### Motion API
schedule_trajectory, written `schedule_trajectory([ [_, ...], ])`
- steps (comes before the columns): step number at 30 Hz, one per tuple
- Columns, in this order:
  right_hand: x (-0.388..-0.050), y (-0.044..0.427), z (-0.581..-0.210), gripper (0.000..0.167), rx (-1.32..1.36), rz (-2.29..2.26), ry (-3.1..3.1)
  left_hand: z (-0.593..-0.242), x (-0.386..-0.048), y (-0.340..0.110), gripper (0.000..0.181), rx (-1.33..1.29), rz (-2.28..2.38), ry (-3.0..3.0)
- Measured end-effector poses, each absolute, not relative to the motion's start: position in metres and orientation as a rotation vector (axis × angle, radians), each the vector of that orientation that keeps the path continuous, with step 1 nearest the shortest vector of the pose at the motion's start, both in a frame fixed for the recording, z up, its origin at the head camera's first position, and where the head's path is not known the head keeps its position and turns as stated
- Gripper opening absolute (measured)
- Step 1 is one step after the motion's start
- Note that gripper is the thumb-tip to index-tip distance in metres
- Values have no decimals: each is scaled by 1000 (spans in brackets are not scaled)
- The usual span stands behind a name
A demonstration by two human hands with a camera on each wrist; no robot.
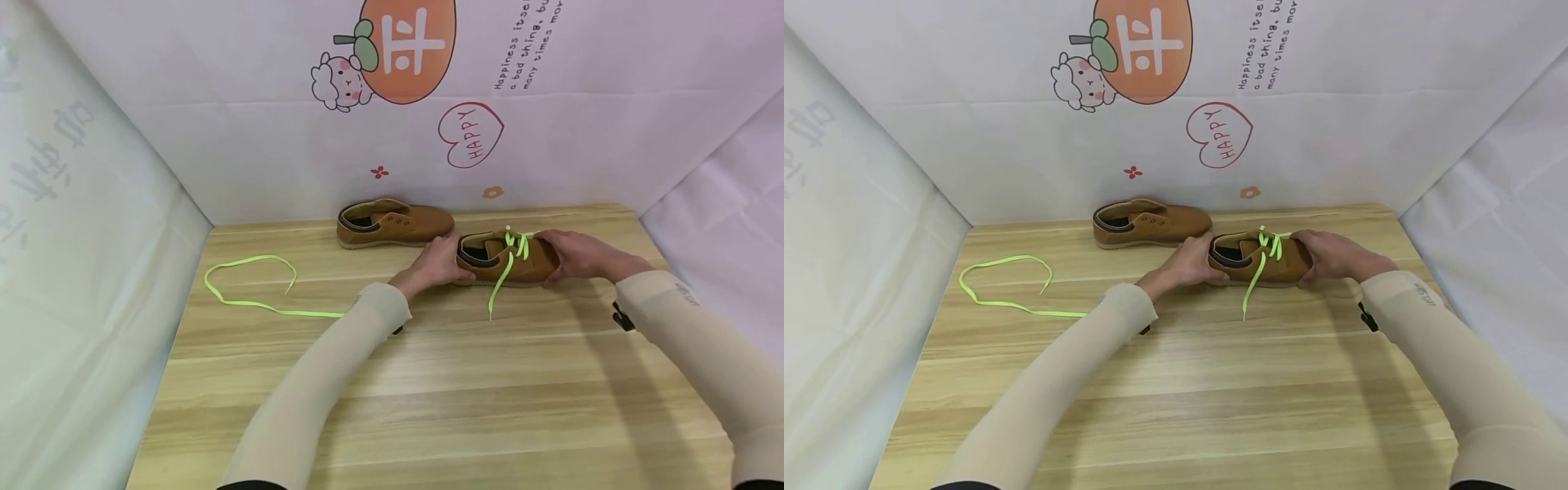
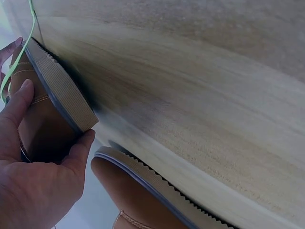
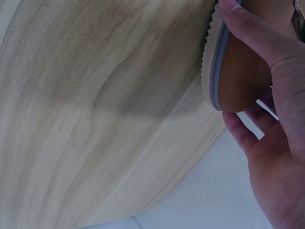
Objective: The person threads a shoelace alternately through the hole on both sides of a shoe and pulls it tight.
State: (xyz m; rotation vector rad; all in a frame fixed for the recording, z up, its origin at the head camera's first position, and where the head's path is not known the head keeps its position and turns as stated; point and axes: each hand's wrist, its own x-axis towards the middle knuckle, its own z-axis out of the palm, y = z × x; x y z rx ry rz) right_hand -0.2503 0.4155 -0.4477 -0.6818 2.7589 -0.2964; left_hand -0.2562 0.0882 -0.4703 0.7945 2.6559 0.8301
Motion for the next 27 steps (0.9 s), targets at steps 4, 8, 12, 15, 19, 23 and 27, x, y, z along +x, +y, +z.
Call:
schedule_trajectory([
  [4,-250,414,-446,105,-687,-294,2742,-468,-256,87,87,814,817,2643],
  [8,-252,413,-444,108,-714,-276,2716,-464,-254,82,87,825,793,2640],
  [12,-252,409,-436,115,-703,-260,2678,-456,-253,72,90,845,767,2646],
  [15,-251,404,-424,118,-693,-268,2665,-445,-253,64,94,858,735,2658],
  [19,-253,386,-403,112,-690,-320,2700,-427,-255,44,94,860,735,2682],
  [23,-262,359,-382,101,-669,-398,2746,-406,-261,16,89,877,755,2742],
  [27,-275,331,-370,97,-706,-417,2741,-389,-270,-15,91,862,775,2795],
])
